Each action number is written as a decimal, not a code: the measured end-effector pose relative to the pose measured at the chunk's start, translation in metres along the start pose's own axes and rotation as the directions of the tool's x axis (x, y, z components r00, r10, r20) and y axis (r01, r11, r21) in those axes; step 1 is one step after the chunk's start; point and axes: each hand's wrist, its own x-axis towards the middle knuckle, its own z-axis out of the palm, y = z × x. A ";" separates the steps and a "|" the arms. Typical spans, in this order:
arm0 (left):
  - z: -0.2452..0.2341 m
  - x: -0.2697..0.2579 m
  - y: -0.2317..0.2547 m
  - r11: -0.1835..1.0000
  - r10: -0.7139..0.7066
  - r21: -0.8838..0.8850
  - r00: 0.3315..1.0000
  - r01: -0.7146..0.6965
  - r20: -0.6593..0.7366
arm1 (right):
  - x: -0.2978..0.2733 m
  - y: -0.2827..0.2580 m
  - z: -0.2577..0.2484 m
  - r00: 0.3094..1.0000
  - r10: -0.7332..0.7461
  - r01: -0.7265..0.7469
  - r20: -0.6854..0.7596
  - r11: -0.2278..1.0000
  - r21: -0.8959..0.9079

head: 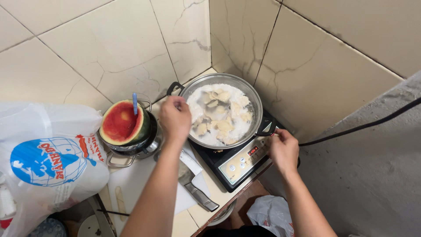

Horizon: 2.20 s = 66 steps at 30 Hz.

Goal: The person moves a plate of sliced cabbage aside on the counter, then washes a pan holding dough pieces in the sink. They knead and squeeze the dough under running water, gather it in one hand, rinse the pan, and scrub it with a sponge.

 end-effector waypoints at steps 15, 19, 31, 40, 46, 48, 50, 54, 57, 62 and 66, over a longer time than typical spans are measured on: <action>0.004 0.086 -0.039 0.972 -0.232 0.063 0.966 0.226 0.113 | 0.038 0.002 0.021 0.979 -0.201 0.198 -0.021 0.975 -0.102; -0.006 0.082 -0.037 0.925 -0.349 0.201 0.930 0.323 0.112 | 0.048 0.006 0.024 0.952 -0.301 0.284 -0.060 0.937 -0.202; -0.041 0.034 -0.045 0.965 -0.227 0.159 0.968 0.209 0.105 | 0.044 0.002 0.000 0.933 -0.359 0.353 -0.003 0.920 -0.171; -0.097 -0.024 -0.041 0.965 -0.261 0.060 0.959 0.255 0.109 | 0.010 -0.025 -0.019 0.951 -0.299 0.305 0.084 0.950 -0.068; -0.129 -0.065 -0.071 0.946 -0.290 -0.102 0.945 0.307 0.152 | -0.020 -0.039 -0.024 0.937 -0.306 0.330 0.166 0.934 -0.141; -0.143 -0.078 -0.082 0.933 -0.279 -0.190 0.947 0.306 0.159 | -0.036 -0.038 -0.022 0.924 -0.336 0.362 0.185 0.923 -0.128; -0.160 -0.095 -0.093 0.925 -0.307 -0.183 0.939 0.333 0.155 | -0.051 -0.037 -0.016 0.922 -0.328 0.354 0.207 0.929 -0.105; -0.207 -0.131 -0.115 0.897 -0.338 -0.250 0.931 0.364 0.141 | -0.089 -0.033 0.001 0.902 -0.335 0.365 0.271 0.929 -0.065; -0.246 -0.162 -0.135 0.908 -0.331 -0.242 0.939 0.343 0.091 | -0.119 -0.028 0.020 0.887 -0.333 0.372 0.321 0.926 -0.068; -0.309 -0.215 -0.172 0.888 -0.390 -0.237 0.918 0.395 0.067 | -0.177 -0.023 0.052 0.862 -0.292 0.379 0.415 0.914 -0.143; -0.356 -0.259 -0.203 0.842 -0.443 -0.319 0.895 0.434 0.048 | -0.223 -0.022 0.080 0.822 -0.273 0.410 0.499 0.892 -0.188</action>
